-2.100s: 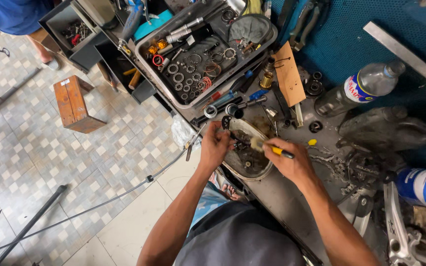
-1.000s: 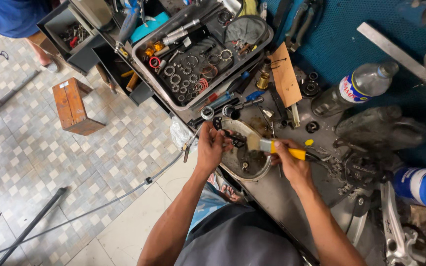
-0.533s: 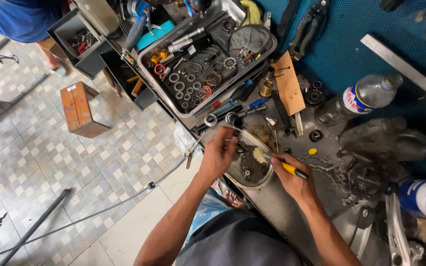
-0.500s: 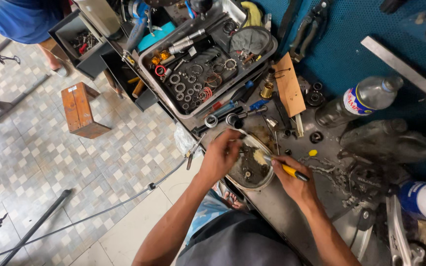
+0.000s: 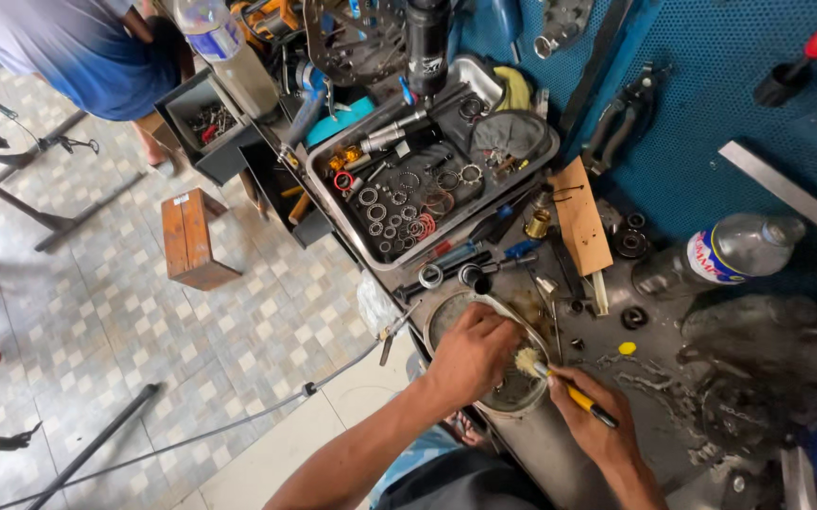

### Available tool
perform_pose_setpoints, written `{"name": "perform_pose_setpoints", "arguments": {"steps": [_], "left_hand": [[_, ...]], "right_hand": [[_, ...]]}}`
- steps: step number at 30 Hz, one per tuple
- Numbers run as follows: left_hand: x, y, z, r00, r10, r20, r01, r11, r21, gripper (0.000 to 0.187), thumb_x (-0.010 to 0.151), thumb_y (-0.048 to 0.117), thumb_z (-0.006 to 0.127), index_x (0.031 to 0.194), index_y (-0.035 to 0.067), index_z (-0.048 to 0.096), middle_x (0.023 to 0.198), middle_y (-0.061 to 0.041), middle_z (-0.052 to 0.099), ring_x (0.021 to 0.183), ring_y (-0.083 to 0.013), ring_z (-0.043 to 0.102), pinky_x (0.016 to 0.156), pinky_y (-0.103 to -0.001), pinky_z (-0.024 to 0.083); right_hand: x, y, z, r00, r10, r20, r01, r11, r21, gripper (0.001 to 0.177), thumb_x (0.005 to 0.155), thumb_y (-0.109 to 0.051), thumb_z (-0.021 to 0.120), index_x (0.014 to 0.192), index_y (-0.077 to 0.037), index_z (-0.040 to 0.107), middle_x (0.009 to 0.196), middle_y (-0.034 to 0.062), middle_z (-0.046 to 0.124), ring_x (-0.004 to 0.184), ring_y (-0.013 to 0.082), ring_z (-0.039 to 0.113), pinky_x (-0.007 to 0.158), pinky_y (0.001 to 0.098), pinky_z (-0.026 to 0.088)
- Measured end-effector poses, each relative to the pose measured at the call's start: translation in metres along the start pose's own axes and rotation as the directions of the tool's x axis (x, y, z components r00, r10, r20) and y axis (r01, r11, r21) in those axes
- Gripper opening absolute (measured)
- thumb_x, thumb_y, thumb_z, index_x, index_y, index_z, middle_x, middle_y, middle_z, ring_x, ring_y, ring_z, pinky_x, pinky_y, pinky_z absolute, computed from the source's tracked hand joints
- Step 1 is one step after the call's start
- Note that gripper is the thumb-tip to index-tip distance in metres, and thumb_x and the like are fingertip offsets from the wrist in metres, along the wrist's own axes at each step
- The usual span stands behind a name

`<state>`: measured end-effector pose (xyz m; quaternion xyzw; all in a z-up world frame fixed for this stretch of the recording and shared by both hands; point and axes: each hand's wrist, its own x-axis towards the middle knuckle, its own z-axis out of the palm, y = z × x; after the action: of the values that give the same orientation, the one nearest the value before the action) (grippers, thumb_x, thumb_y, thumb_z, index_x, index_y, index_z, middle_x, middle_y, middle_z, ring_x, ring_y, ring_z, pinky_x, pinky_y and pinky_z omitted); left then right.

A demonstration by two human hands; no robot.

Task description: The person cleans small bicycle components by hand using a brush and a cleaning solution in a tray.

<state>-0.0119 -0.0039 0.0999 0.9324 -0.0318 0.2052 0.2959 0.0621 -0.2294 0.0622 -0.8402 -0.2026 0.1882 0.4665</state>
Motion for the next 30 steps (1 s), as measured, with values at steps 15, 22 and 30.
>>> {"name": "perform_pose_setpoints", "arguments": {"steps": [15,22,30], "left_hand": [[0.096,-0.098,-0.019,0.837,-0.500,-0.223,0.367,0.814,-0.450,0.023,0.092,0.014,0.069,0.112,0.002,0.068,0.090,-0.012,0.075,0.073,-0.0186,0.069,0.066,-0.035,0.056],[0.183,-0.245,-0.004,0.611,-0.734,-0.297,0.635,0.679,-0.369,0.027,0.084,0.019,0.081,0.099,-0.001,0.074,0.079,-0.011,0.075,0.070,-0.0168,0.071,0.068,-0.032,0.055],[0.198,-0.281,0.023,0.552,-0.820,-0.151,0.757,0.569,-0.321,0.029,0.083,0.024,0.083,0.106,0.007,0.076,0.093,-0.010,0.078,0.083,-0.0231,0.078,0.075,-0.034,0.058]], "right_hand": [[0.005,-0.001,-0.002,1.000,-0.008,-0.009,0.007,0.995,-0.099,0.028,0.089,-0.025,0.072,0.110,-0.008,0.078,0.077,0.0080,0.080,0.065,0.0142,0.075,0.055,0.0319,0.056],[0.005,0.005,-0.002,0.996,-0.085,-0.025,0.077,0.973,-0.219,0.027,0.088,-0.027,0.071,0.109,-0.011,0.077,0.087,0.0105,0.080,0.075,0.0255,0.078,0.069,0.0371,0.057],[0.003,0.012,0.002,0.995,-0.082,-0.062,0.070,0.982,-0.174,0.028,0.087,-0.028,0.071,0.110,-0.012,0.076,0.095,0.0134,0.078,0.084,0.0280,0.077,0.072,0.0375,0.059]]}}
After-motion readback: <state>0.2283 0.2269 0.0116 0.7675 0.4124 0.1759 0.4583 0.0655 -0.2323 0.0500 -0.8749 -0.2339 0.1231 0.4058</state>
